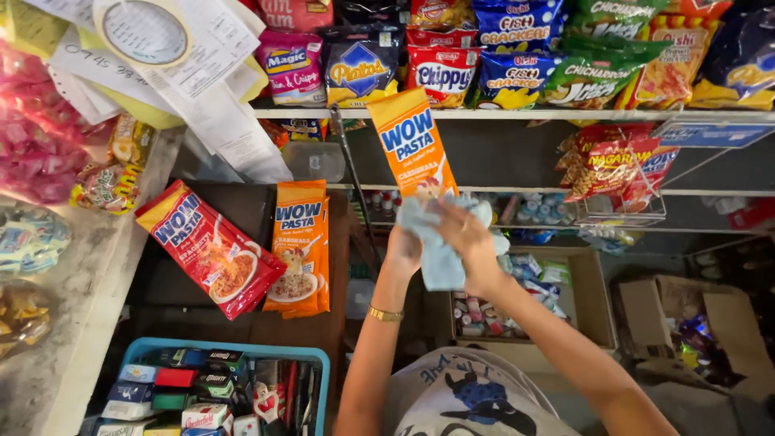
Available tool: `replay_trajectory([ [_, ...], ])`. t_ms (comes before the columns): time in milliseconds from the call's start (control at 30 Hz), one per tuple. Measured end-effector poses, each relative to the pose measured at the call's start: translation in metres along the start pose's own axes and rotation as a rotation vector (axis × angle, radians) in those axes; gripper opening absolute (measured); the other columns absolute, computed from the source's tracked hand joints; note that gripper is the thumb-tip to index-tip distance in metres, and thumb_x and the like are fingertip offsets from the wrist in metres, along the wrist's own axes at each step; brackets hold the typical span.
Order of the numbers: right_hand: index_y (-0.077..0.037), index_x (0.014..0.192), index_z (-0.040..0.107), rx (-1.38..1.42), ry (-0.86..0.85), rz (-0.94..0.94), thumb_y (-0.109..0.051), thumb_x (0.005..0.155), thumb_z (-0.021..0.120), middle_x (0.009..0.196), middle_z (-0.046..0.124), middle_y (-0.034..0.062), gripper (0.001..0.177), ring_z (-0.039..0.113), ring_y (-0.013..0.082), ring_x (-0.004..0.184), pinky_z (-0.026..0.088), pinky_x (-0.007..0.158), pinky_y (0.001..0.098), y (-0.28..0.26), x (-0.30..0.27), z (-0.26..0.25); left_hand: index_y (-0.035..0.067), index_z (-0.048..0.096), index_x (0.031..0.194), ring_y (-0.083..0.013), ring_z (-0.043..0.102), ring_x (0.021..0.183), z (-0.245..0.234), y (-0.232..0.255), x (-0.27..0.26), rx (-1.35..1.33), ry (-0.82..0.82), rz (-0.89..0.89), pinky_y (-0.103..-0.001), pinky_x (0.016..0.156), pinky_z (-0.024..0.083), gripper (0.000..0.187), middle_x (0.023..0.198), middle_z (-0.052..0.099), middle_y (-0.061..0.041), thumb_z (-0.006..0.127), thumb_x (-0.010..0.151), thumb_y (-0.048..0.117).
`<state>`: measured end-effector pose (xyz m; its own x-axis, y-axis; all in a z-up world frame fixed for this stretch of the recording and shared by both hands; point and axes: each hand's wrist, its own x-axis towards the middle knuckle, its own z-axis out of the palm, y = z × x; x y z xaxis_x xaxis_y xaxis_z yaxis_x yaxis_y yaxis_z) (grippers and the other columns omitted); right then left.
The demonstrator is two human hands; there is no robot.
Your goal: Wiping down pasta packets with a cloth and arranging them neatly on the store shelves.
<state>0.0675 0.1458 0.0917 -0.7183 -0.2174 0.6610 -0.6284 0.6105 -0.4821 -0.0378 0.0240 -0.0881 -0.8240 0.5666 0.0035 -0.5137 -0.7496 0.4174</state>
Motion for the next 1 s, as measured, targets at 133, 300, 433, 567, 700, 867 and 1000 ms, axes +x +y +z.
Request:
replay_trajectory([
  [133, -0.008, 0.099, 0.069, -0.192, -0.094, -0.248, -0.023, 0.070, 0.077, 0.134, 0.067, 0.0096, 0.034, 0.056, 0.0345, 0.132, 0.044, 0.107, 0.0512, 0.024, -0.031, 0.009, 0.004, 0.047, 0.151, -0.0318, 0.063, 0.122, 0.071, 0.036, -0.019, -0.137, -0.297, -0.015, -0.046, 0.105, 0.051, 0.066, 0.140, 0.062, -0.019, 0.044, 0.110, 0.055],
  [300, -0.013, 0.088, 0.068, -0.335, 0.013, -0.354, -0.016, 0.074, 0.075, 0.136, 0.069, 0.0036, 0.016, 0.059, 0.0299, 0.132, 0.049, 0.105, 0.0499, 0.060, -0.034, 0.011, 0.002, 0.046, 0.151, -0.0296, 0.063, 0.125, 0.037, 0.020, -0.004, -0.177, -0.076, -0.080, -0.044, 0.108, 0.051, 0.068, 0.143, 0.061, -0.017, 0.042, 0.110, 0.055],
  [433, -0.007, 0.101, 0.070, -0.241, 0.106, -0.093, -0.012, 0.072, 0.073, 0.137, 0.066, 0.0084, 0.029, 0.060, 0.0323, 0.128, 0.051, 0.104, 0.0467, 0.043, -0.004, -0.002, 0.012, 0.044, 0.152, -0.0246, 0.060, 0.127, 0.063, 0.017, -0.018, -0.005, -0.041, 0.054, -0.045, 0.108, 0.050, 0.055, 0.145, 0.057, -0.007, 0.042, 0.109, 0.047],
  [567, -0.010, 0.107, 0.075, -0.242, 0.052, -0.030, -0.010, 0.070, 0.072, 0.135, 0.067, 0.0069, 0.038, 0.062, 0.0322, 0.124, 0.052, 0.101, 0.0450, 0.030, -0.005, -0.002, 0.005, 0.046, 0.152, -0.0270, 0.061, 0.127, 0.042, 0.012, -0.010, -0.134, -0.137, -0.057, -0.044, 0.108, 0.050, 0.061, 0.143, 0.058, -0.013, 0.038, 0.112, 0.052],
  [700, -0.014, 0.091, 0.074, -0.304, -0.092, -0.262, -0.012, 0.068, 0.074, 0.132, 0.071, 0.0011, 0.023, 0.064, 0.0298, 0.125, 0.051, 0.100, 0.0457, 0.029, -0.035, 0.006, 0.001, 0.044, 0.149, -0.0324, 0.060, 0.126, 0.067, 0.036, -0.012, -0.269, -0.282, -0.230, -0.045, 0.109, 0.049, 0.073, 0.142, 0.058, -0.021, 0.042, 0.106, 0.061],
  [867, -0.014, 0.086, 0.072, -0.247, -0.058, -0.264, -0.019, 0.067, 0.078, 0.131, 0.070, 0.0027, 0.020, 0.063, 0.0302, 0.121, 0.049, 0.096, 0.0456, 0.050, -0.046, -0.011, 0.002, 0.043, 0.153, -0.0322, 0.060, 0.130, 0.048, 0.033, -0.011, -0.040, -0.064, -0.008, -0.047, 0.110, 0.050, 0.067, 0.146, 0.057, -0.017, 0.047, 0.108, 0.052],
  [1000, -0.008, 0.107, 0.076, -0.223, 0.220, 0.065, -0.014, 0.064, 0.077, 0.127, 0.067, 0.0155, 0.043, 0.061, 0.0333, 0.118, 0.050, 0.100, 0.0460, 0.072, -0.044, -0.035, 0.007, 0.041, 0.152, -0.0266, 0.061, 0.130, 0.069, 0.044, -0.033, 0.015, -0.008, 0.066, -0.045, 0.107, 0.051, 0.058, 0.147, 0.057, -0.010, 0.057, 0.104, 0.036],
])
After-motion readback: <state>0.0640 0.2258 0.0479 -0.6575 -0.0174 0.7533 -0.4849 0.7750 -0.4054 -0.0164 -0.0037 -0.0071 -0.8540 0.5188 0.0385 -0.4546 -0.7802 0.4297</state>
